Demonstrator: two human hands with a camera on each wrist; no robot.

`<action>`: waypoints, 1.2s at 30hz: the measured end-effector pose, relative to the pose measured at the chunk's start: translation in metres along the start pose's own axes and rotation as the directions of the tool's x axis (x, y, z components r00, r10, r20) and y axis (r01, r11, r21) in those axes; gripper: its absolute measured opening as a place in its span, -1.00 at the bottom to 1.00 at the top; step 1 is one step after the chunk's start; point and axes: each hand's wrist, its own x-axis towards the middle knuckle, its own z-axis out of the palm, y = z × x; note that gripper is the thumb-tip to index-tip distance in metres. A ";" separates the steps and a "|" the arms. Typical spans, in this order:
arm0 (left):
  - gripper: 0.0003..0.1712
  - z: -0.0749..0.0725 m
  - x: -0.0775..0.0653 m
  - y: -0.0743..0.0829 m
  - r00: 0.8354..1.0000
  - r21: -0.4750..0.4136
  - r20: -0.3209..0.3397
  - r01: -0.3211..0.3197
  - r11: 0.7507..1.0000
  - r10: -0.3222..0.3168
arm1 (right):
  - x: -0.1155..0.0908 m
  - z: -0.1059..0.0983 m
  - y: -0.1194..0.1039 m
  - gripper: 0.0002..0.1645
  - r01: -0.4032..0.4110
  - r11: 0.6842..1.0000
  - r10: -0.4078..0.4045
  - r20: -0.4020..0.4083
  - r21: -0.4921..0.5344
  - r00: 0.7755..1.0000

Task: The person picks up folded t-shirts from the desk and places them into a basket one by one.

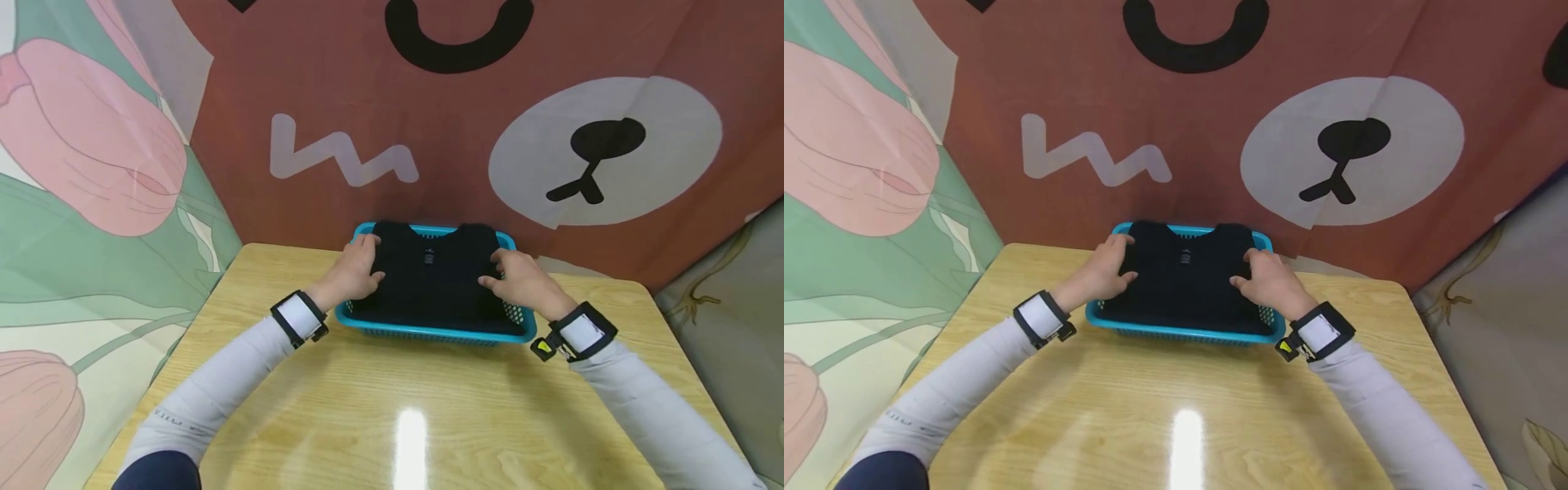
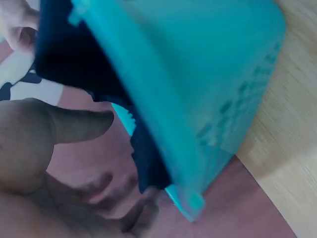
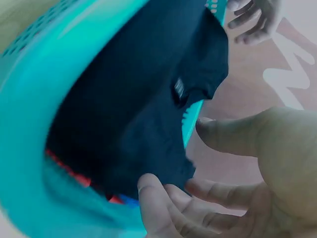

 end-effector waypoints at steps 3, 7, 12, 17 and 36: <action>-0.36 0.001 -0.001 0.006 0.997 0.053 0.073 -0.033 0.998 0.029 | 0.003 0.004 -0.007 -0.31 0.039 0.999 -0.039 0.027 -0.002 0.999; -0.33 0.002 -0.002 0.013 0.965 0.155 0.260 -0.059 0.986 0.016 | 0.008 0.010 -0.012 -0.36 0.107 0.994 -0.102 0.119 -0.034 0.988; -0.27 0.010 0.000 0.018 0.879 0.313 0.474 -0.119 0.942 -0.046 | 0.009 0.019 -0.011 -0.35 0.158 0.984 -0.131 0.285 -0.077 0.950; -0.30 0.019 0.004 0.021 0.845 0.378 0.527 -0.142 0.915 -0.087 | 0.008 0.027 -0.007 -0.34 0.153 0.982 -0.096 0.405 -0.110 0.909; -0.04 0.015 -0.029 0.001 0.984 0.244 -0.061 -0.146 0.959 0.165 | -0.046 0.020 0.021 -0.02 0.088 0.979 -0.125 -0.200 -0.185 0.972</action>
